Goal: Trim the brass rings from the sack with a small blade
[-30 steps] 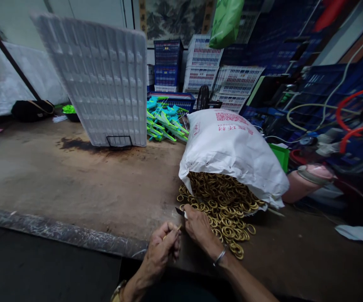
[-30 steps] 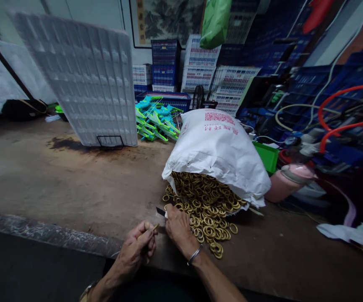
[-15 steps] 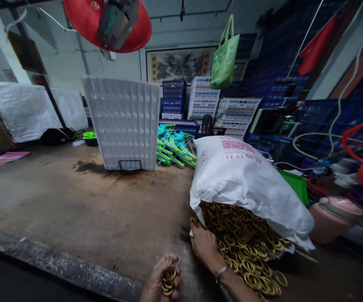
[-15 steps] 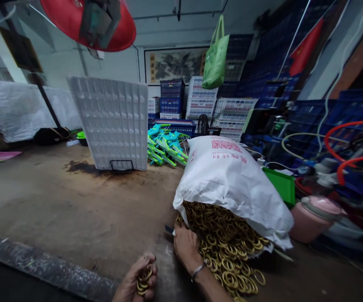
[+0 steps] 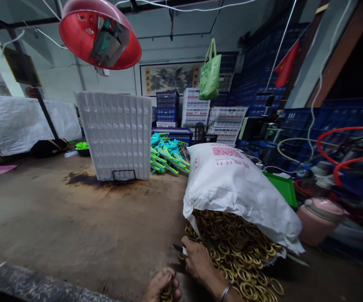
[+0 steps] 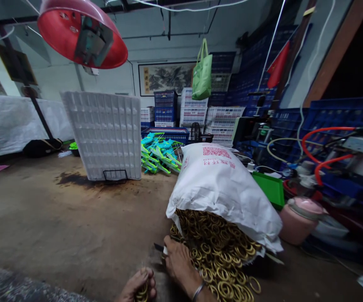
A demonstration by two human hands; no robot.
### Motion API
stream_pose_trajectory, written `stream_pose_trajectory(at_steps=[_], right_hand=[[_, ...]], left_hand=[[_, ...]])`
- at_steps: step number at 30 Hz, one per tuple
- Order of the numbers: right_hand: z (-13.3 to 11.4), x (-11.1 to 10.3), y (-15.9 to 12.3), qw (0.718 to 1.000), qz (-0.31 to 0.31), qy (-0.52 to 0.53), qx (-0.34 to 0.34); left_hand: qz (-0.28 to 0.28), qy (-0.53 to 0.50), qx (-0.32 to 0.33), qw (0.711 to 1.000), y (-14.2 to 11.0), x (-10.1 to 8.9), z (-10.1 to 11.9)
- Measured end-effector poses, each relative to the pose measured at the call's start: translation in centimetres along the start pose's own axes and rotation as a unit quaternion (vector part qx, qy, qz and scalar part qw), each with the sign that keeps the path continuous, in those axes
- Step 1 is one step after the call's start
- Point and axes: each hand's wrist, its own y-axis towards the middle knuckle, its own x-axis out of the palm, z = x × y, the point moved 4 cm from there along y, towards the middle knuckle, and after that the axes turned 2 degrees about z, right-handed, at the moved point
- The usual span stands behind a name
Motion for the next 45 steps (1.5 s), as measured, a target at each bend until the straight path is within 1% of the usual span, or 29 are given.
stream_pose_trajectory(at_steps=[2,5,8,11,13,15,17,18,19,20,22,24,28,30,34,39,42,45], right_hand=[[-0.8,-0.5,-0.6,0.998,0.006,0.068,-0.014],[-1.6,-0.6,-1.8,0.989,0.01,0.146,-0.03],[-1.7,-0.4,-2.9,0.979,0.016,0.202,-0.034],[-1.3,-0.3,-3.4,0.966,0.016,0.256,-0.02],[-1.0,-0.4,-3.4,0.958,0.012,0.286,0.0],[-0.9,-0.5,-3.5,0.95,0.001,0.312,0.018],[-0.8,-0.8,-3.5,0.939,-0.006,0.343,0.025],[-0.8,-0.9,-3.6,0.934,-0.006,0.357,0.033],[-0.7,-0.9,-3.6,0.927,-0.011,0.373,0.042],[-0.6,-0.8,-3.7,0.918,-0.015,0.392,0.053],[-0.4,-0.7,-3.8,0.904,-0.022,0.421,0.066],[-0.3,-0.7,-3.9,0.897,-0.026,0.436,0.076],[-0.2,-0.8,-4.0,0.891,-0.027,0.444,0.085],[-0.2,-0.8,-3.9,0.893,-0.025,0.442,0.082],[-0.1,-0.5,-3.7,0.892,-0.015,0.446,0.075],[-0.1,0.0,-3.7,0.879,-0.032,0.471,0.068],[0.2,-0.1,-3.7,0.892,-0.02,0.447,0.07],[0.6,-0.4,-3.9,0.929,0.013,0.364,0.067]], left_hand=[[0.022,0.049,0.018,0.998,0.6,-0.2,-0.2],[0.048,0.11,0.038,0.992,1.5,-0.4,-0.8],[0.044,0.143,0.066,0.987,2.0,-0.1,-1.5],[0.036,0.182,0.094,0.978,1.7,0.6,-1.6],[0.05,0.226,0.135,0.963,1.0,1.2,-1.1],[0.05,0.265,0.213,0.939,-0.1,2.1,-0.1],[0.031,0.301,0.291,0.908,-1.3,3.2,0.9],[0.028,0.324,0.308,0.894,-1.8,3.6,1.2],[0.024,0.345,0.312,0.885,-2.1,3.9,1.5],[0.029,0.351,0.312,0.883,-2.3,4.1,1.6],[0.026,0.346,0.285,0.893,-2.5,4.3,1.6],[0.021,0.338,0.251,0.907,-2.5,4.3,1.3],[0.015,0.285,0.146,0.947,-2.2,3.9,0.3],[0.007,0.252,0.111,0.961,-2.0,3.7,0.0],[-0.017,0.222,0.091,0.971,-1.9,3.7,0.0],[-0.04,0.193,0.07,0.978,-2.1,4.2,0.0],[-0.046,0.172,0.071,0.982,-2.2,4.3,0.0],[-0.045,0.154,0.088,0.983,-2.1,4.1,0.1]])
